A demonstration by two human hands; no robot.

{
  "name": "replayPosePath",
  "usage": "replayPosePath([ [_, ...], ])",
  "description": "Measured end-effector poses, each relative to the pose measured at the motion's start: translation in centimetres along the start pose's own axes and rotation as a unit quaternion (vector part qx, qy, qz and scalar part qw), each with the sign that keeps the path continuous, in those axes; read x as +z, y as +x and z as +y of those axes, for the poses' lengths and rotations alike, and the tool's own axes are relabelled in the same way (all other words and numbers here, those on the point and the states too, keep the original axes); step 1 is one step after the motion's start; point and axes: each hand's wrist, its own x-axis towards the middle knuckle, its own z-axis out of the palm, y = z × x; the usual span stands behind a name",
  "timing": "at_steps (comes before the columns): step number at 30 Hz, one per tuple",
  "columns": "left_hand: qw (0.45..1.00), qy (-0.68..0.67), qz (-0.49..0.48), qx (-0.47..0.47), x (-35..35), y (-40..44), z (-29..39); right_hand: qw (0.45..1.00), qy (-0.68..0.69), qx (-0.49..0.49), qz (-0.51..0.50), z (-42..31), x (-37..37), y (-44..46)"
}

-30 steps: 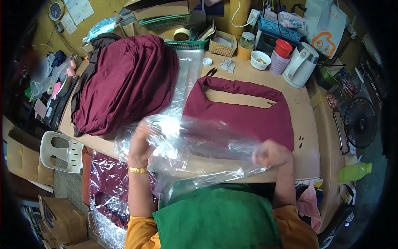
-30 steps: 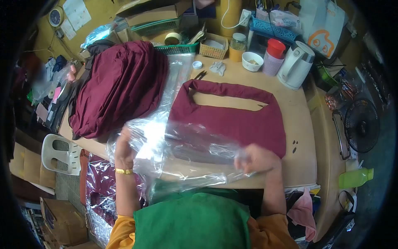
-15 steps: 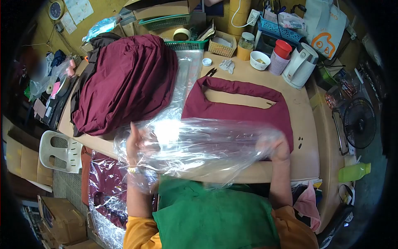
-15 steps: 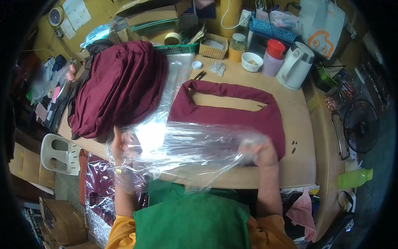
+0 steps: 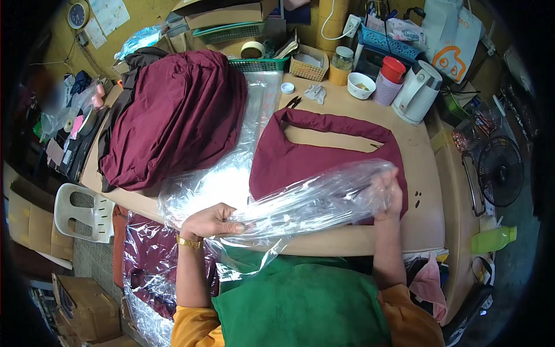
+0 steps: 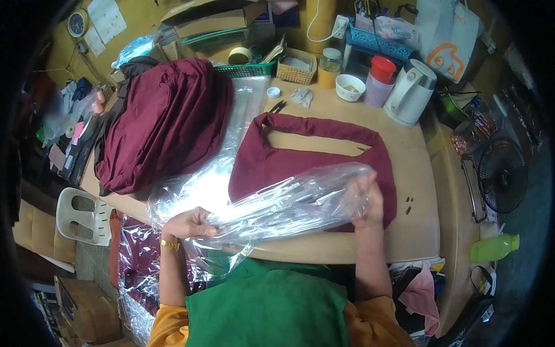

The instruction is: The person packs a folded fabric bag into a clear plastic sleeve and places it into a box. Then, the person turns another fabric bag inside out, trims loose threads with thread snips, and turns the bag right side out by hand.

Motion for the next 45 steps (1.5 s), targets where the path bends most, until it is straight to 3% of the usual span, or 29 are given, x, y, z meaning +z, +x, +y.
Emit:
replayPosePath([
  [2, 0.998, 0.021, 0.027, -0.048, -0.3, -1.1, 1.3, 0.971, 0.16, 0.116, -0.135, -0.1, -0.7, 0.1],
  [3, 0.957, -0.21, 0.186, 0.075, 0.1, -1.2, 1.8, 0.949, -0.198, 0.162, -0.185, -0.3, -0.1, -0.5],
  [4, 0.823, -0.422, 0.327, 0.192, 0.3, -1.3, 2.0, 0.799, -0.531, 0.189, -0.209, -0.4, 0.3, -0.9],
  [6, 0.778, -0.465, 0.35, 0.237, -0.4, -0.8, 0.6, 0.804, -0.48, 0.233, -0.262, 0.1, 0.8, -0.9],
  [7, 0.764, -0.566, 0.181, 0.253, -0.8, -1.2, -0.1, 0.805, -0.425, 0.274, -0.312, 0.5, 0.9, -1.2],
  [8, 0.719, -0.644, 0.005, 0.262, -1.1, -1.6, -0.5, 0.896, -0.367, 0.119, -0.219, 0.8, 0.0, -2.1],
  [10, 0.757, -0.618, 0.023, 0.213, -0.2, -2.5, -1.0, 0.991, -0.105, -0.037, -0.077, 1.2, 0.3, -1.2],
  [11, 0.909, -0.373, 0.018, 0.185, -0.1, -2.3, -1.2, 0.992, 0.034, -0.109, -0.058, 1.7, 0.1, -0.7],
  [12, 0.939, -0.302, 0.05, 0.157, 0.5, -2.6, -1.0, 0.992, 0.034, -0.111, -0.056, 1.6, -0.4, -0.4],
  [14, 0.98, -0.151, 0.099, 0.09, 1.7, -3.2, -0.5, 0.946, 0.167, 0.067, -0.269, 1.0, -1.4, -0.1],
  [16, 0.896, -0.362, 0.102, 0.236, 0.2, -3.9, -3.0, 0.973, 0.102, 0.115, -0.17, 0.0, -0.7, -2.6],
  [18, 0.85, -0.433, 0.082, 0.29, -0.1, -5.1, -4.6, 0.957, -0.237, 0.157, -0.054, -0.6, -1.4, -4.7],
  [19, 0.889, -0.373, 0.131, 0.231, 0.7, -6.1, -4.0, 0.964, -0.204, 0.139, -0.095, -1.2, -1.1, -4.6],
  [21, 0.969, -0.227, 0.011, 0.1, 0.3, -6.2, -0.7, 0.961, -0.221, 0.077, -0.147, -3.2, -0.9, -4.1],
  [23, 0.982, -0.164, -0.071, 0.055, -0.3, -5.6, 2.5, 0.953, -0.272, -0.007, -0.134, -6.4, -3.0, -3.4],
  [25, 0.971, -0.167, 0.027, 0.166, -1.5, -5.4, 2.5, 0.958, -0.247, -0.094, -0.106, -9.3, -5.9, -1.5],
  [27, 0.92, -0.085, 0.019, 0.383, -6.1, -3.4, 3.0, 0.965, -0.185, -0.155, -0.106, -10.4, -0.4, 1.8],
  [29, 0.866, -0.121, 0.146, 0.463, -5.3, -1.9, 8.1, 0.968, -0.146, -0.17, -0.111, -10.1, 5.5, 3.7],
  [30, 0.816, -0.181, 0.32, 0.447, -2.0, -1.2, 12.5, 0.935, -0.297, -0.183, -0.062, -10.2, 5.1, 4.2],
  [31, 0.794, -0.072, 0.44, 0.414, -2.0, -0.3, 12.7, 0.877, -0.439, -0.194, -0.009, -10.2, 5.0, 4.4],
  [32, 0.749, 0.038, 0.548, 0.37, -2.1, 0.7, 12.5, 0.697, -0.701, -0.15, 0.012, -9.0, 5.7, 3.6],
  [33, 0.731, 0.153, 0.591, 0.306, -0.5, 1.4, 11.6, 0.66, -0.747, -0.082, 0.024, -7.2, 5.4, 2.7],
  [34, 0.745, 0.121, 0.574, 0.319, 1.5, 4.0, 9.9, 0.462, -0.88, -0.097, -0.054, -6.2, 4.2, 2.1],
  [35, 0.7, 0.409, 0.545, 0.211, 3.2, 5.1, 8.0, 0.433, -0.899, -0.007, -0.063, -5.1, 4.6, 1.6],
  [38, 0.833, 0.356, 0.417, 0.07, 10.1, 9.9, 7.4, 0.35, -0.932, 0.055, -0.079, -3.4, 1.7, 0.1],
  [40, 0.764, 0.506, 0.4, -0.011, 8.0, 11.5, 2.0, 0.342, -0.936, 0.063, -0.044, -2.9, 0.1, -1.5],
  [42, 0.752, 0.493, 0.432, -0.07, 6.2, 10.4, 4.2, 0.335, -0.94, 0.061, -0.009, -2.4, -0.2, -2.5],
  [43, 0.714, 0.519, 0.469, -0.025, 5.8, 10.5, 4.8, 0.333, -0.94, 0.064, 0.027, -1.3, 0.1, -2.9],
  [45, 0.73, 0.515, 0.45, 0.002, 7.7, 11.8, 7.5, 0.328, -0.935, 0.089, 0.099, 1.1, 1.4, -3.0],
])
